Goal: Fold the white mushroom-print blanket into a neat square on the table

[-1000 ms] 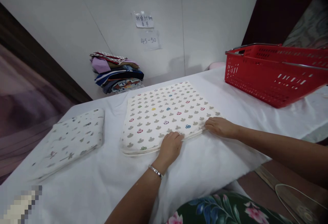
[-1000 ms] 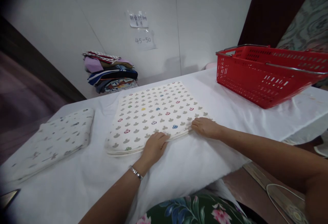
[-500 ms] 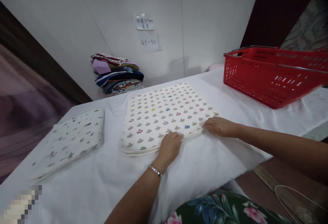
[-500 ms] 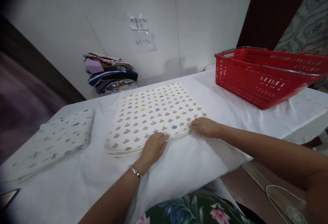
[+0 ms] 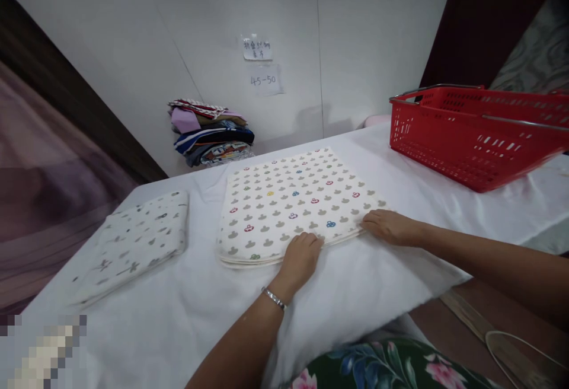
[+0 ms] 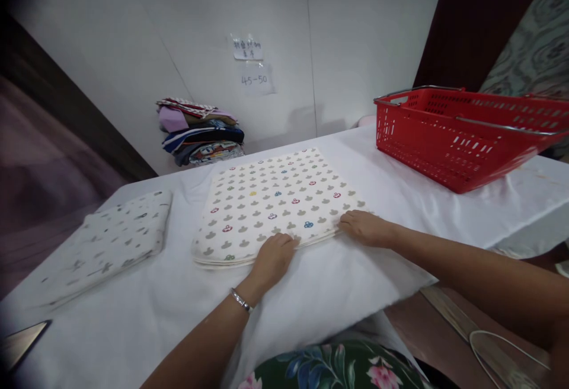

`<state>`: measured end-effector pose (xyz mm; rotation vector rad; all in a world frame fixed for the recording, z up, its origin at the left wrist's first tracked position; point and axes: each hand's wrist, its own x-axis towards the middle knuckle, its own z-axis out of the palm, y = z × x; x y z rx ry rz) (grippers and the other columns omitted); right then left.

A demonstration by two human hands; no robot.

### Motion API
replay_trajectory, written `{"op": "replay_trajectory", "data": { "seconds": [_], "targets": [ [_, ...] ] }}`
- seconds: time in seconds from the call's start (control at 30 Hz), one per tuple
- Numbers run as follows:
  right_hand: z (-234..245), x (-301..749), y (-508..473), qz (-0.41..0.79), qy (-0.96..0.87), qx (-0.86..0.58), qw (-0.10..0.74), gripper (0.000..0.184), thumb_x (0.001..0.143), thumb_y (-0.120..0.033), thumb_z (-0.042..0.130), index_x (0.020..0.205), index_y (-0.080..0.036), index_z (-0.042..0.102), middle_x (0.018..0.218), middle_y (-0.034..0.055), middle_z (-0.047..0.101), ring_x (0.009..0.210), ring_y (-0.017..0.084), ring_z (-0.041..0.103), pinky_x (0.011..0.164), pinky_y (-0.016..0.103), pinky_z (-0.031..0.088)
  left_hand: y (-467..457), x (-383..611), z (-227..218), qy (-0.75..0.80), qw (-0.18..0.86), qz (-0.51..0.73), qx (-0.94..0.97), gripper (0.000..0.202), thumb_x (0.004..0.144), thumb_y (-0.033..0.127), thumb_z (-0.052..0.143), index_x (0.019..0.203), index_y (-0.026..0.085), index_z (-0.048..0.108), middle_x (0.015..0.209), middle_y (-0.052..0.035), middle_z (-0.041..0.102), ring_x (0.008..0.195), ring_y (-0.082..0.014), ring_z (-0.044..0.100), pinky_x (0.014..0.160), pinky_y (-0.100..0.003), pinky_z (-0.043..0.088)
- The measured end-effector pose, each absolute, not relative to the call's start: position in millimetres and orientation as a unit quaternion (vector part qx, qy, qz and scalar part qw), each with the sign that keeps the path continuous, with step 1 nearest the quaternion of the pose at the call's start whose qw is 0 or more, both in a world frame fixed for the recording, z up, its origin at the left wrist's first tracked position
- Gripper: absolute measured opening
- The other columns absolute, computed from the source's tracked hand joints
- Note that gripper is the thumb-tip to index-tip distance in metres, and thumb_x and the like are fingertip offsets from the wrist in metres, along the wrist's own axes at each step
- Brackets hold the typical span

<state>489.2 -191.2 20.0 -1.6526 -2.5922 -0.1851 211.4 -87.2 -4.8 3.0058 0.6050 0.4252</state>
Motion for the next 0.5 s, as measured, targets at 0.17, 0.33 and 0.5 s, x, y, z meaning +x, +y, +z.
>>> {"op": "replay_trajectory", "data": {
  "seconds": [0.17, 0.33, 0.5],
  "targets": [
    [8.8, 490.7, -200.0, -0.047, -0.831, -0.551, 0.064, 0.03, 0.093, -0.018, 0.028, 0.092, -0.017, 0.058, 0.088, 0.0075, 0.059, 0.077, 0.019, 0.051, 0.069, 0.032, 0.038, -89.6, 213.5, -6.9, 0.191, 0.011, 0.129, 0.973, 0.021, 0.088, 0.011, 0.042, 0.102, 0.02, 0.056, 0.09, -0.0033, 0.057, 0.085, -0.0177, 0.051, 0.073, -0.032, 0.043],
    [0.8, 492.4, -201.2, -0.04, -0.836, -0.541, 0.085, 0.03, 0.092, -0.019, 0.029, 0.098, -0.017, 0.059, 0.097, 0.0096, 0.06, 0.082, 0.02, 0.052, 0.072, 0.035, 0.042, -89.2, 214.4, -5.8, 0.202, 0.007, 0.124, 0.972, 0.023, 0.088, 0.011, 0.043, 0.104, 0.021, 0.055, 0.091, -0.0031, 0.057, 0.084, -0.018, 0.051, 0.072, -0.032, 0.042],
    [-1.8, 493.9, -203.5, -0.034, -0.82, -0.562, 0.103, 0.031, 0.093, -0.02, 0.03, 0.11, -0.021, 0.057, 0.105, 0.0083, 0.059, 0.089, 0.02, 0.054, 0.077, 0.036, 0.044, -91.5, 213.3, -3.9, 0.21, 0.027, 0.13, 0.969, 0.024, 0.087, 0.013, 0.047, 0.108, 0.022, 0.053, 0.099, -0.0034, 0.057, 0.089, -0.0182, 0.05, 0.075, -0.033, 0.042]
  ]
}}
